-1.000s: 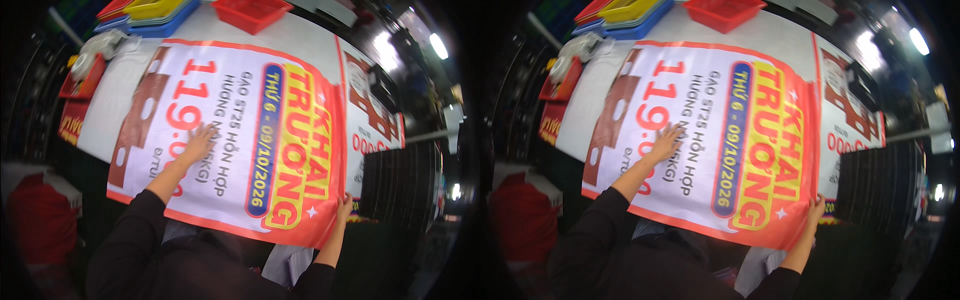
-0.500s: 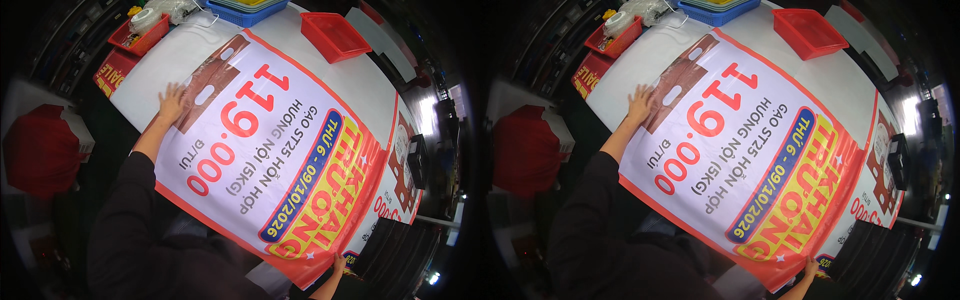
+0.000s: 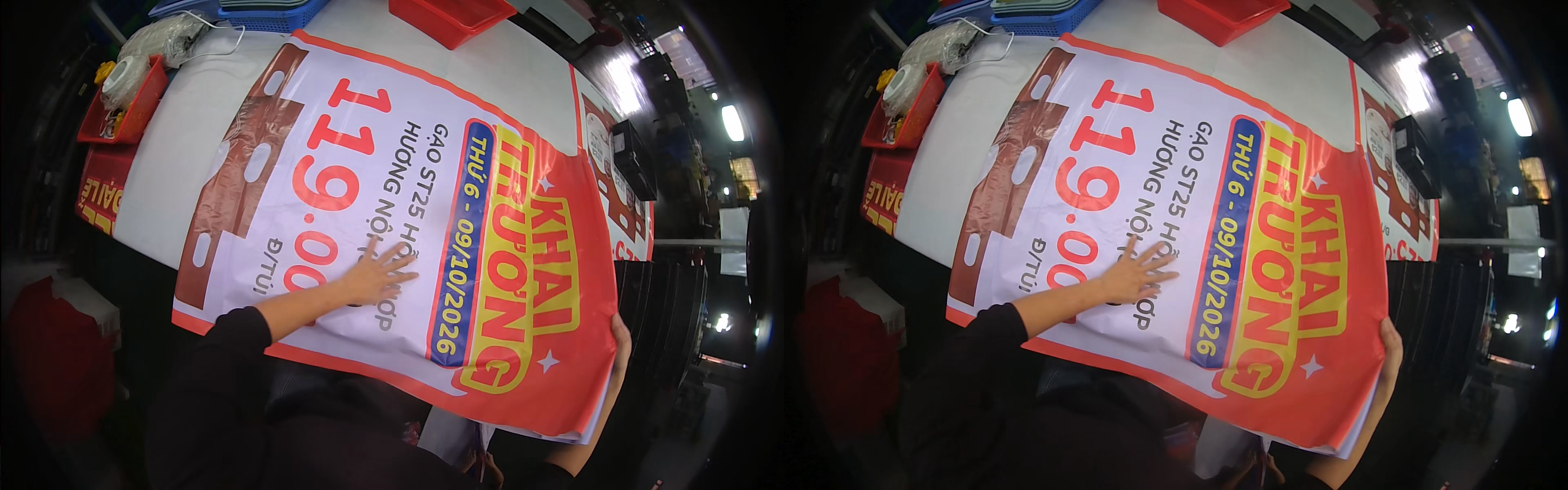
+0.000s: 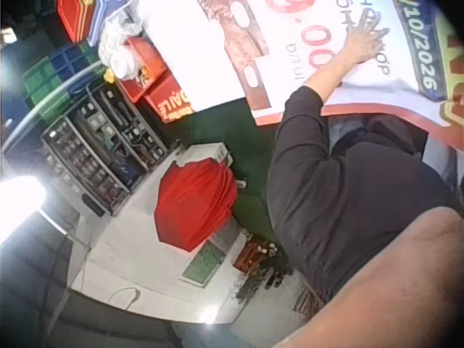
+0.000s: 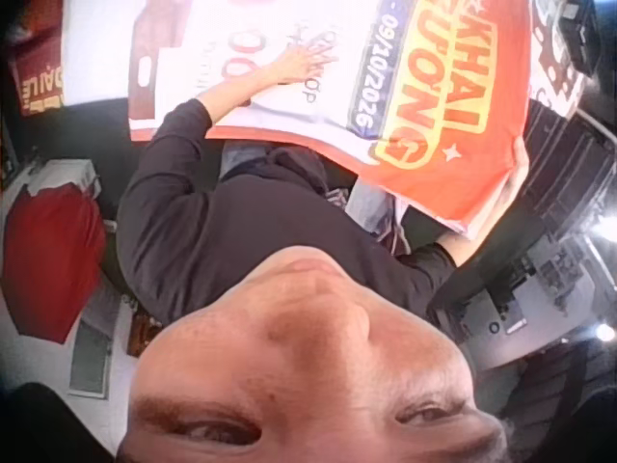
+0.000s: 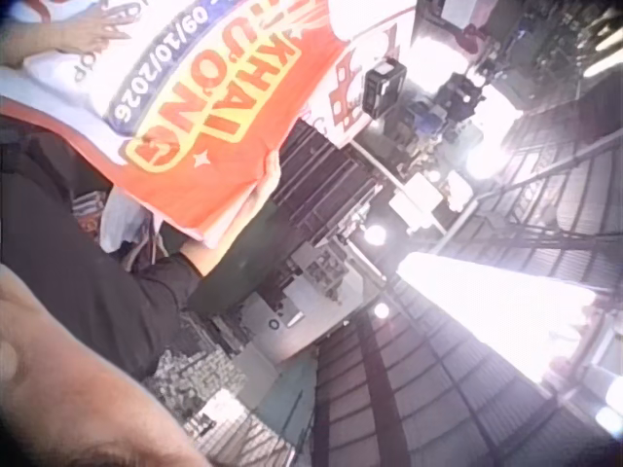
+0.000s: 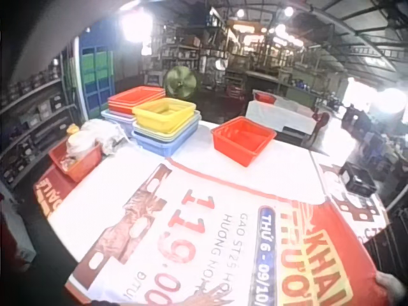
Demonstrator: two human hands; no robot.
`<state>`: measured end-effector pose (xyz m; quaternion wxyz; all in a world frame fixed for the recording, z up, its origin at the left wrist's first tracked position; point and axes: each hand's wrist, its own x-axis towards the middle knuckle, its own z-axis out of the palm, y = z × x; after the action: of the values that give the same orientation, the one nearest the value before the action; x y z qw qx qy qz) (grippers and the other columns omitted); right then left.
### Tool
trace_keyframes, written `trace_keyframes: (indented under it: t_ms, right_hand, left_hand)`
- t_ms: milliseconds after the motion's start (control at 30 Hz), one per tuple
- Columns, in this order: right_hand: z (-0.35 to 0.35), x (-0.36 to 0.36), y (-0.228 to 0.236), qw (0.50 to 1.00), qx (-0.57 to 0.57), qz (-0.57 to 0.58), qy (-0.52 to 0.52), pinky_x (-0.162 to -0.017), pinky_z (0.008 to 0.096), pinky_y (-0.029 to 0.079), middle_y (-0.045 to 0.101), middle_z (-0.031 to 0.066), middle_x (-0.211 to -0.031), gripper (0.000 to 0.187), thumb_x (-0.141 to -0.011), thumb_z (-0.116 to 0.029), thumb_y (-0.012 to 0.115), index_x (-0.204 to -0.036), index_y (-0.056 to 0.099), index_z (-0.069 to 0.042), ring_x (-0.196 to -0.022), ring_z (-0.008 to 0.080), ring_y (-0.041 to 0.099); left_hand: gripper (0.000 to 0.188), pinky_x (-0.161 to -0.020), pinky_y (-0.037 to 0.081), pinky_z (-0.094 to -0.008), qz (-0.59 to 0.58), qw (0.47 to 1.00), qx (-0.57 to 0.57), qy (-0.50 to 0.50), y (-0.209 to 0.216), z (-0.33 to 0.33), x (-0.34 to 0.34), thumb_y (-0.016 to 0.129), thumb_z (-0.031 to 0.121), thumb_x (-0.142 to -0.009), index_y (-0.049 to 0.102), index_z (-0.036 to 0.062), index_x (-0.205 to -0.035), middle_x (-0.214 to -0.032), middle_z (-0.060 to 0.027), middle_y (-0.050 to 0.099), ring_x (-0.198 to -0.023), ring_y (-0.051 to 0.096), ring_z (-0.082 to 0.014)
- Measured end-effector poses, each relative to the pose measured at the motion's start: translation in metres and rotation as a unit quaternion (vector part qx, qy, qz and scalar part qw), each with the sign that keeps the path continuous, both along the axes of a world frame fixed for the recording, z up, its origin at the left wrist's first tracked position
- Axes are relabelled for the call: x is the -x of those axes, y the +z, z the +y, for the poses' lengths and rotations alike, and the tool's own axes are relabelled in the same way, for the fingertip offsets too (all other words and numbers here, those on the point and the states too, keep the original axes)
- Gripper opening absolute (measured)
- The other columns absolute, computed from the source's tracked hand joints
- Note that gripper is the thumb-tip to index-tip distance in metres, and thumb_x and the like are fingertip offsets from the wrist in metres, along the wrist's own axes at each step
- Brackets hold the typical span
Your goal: The person folds large printed promotional sheets on a table, aligns edges, and stacks them. They then sit on the floor to continue folding and stacking the sheets into a neat pile before carrying the stack away.
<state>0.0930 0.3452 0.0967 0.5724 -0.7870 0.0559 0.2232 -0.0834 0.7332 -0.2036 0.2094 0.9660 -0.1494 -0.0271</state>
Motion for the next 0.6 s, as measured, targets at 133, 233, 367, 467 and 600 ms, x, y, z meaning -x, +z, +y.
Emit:
trace_keyframes:
  t_ms: [133, 233, 367, 467, 600]
  right_hand:
    - [0.105, 0.041, 0.070, 0.983, -0.134, -0.119, 0.037, -0.095, 0.0303, 0.043, 0.051, 0.0177, -0.126, 0.051, -0.091, -0.026, 0.046, -0.131, 0.041, 0.006, -0.109, 0.0216, 0.057]
    - [0.193, 0.103, 0.081, 0.972, -0.042, -0.189, 0.133, -0.094, 0.0272, 0.042, 0.055, 0.0162, -0.122, 0.042, -0.091, -0.008, 0.047, -0.129, 0.042, 0.009, -0.109, 0.0176, 0.056]
    - [0.321, 0.173, 0.045, 0.938, 0.040, -0.234, 0.253, -0.068, 0.0193, 0.044, 0.065, 0.0047, -0.086, 0.037, -0.090, -0.008, 0.052, -0.125, 0.052, 0.002, -0.074, 0.0049, 0.053]
    - [0.406, 0.201, -0.007, 0.818, 0.265, -0.380, 0.340, -0.062, 0.0367, 0.049, 0.065, 0.0186, -0.075, 0.036, -0.087, -0.014, 0.052, -0.120, 0.055, 0.000, -0.061, 0.0286, 0.063]
    - [0.455, 0.199, -0.052, 0.824, 0.212, -0.396, 0.345, -0.068, 0.0425, 0.049, 0.064, 0.0224, -0.077, 0.034, -0.086, -0.017, 0.050, -0.115, 0.059, -0.001, -0.070, 0.0357, 0.064]
  left_hand:
    - [0.060, -0.101, 0.003, -0.0714, -0.058, 0.997, 0.030, 0.029, -0.028, -0.052, -0.028, 0.048, 0.050, -0.087, 0.031, 0.0320, -0.141, -0.150, 0.0002, 0.023, -0.141, 0.006, -0.0299]
    - [0.062, -0.106, 0.014, -0.0623, 0.022, 0.998, 0.038, 0.041, -0.023, -0.055, -0.054, 0.053, 0.044, -0.086, 0.032, 0.0240, -0.142, -0.148, -0.0053, 0.028, -0.139, 0.017, -0.0300]
    - [0.060, -0.099, 0.037, -0.0422, 0.135, 0.882, 0.435, 0.120, -0.009, 0.000, -0.060, 0.054, 0.037, -0.087, 0.035, 0.0131, -0.139, -0.137, -0.0108, 0.044, -0.122, 0.045, -0.0267]
    - [0.047, -0.079, 0.047, -0.0339, 0.200, 0.738, 0.584, 0.271, -0.026, 0.115, -0.019, 0.050, 0.042, -0.090, 0.048, 0.0117, -0.126, -0.109, -0.0062, 0.060, -0.097, 0.058, -0.0177]
    - [0.035, -0.079, 0.049, -0.0356, 0.090, 0.677, 0.615, 0.394, -0.057, 0.239, 0.080, 0.049, 0.030, -0.092, 0.052, 0.0051, -0.118, -0.109, -0.0092, 0.060, -0.099, 0.059, -0.0219]
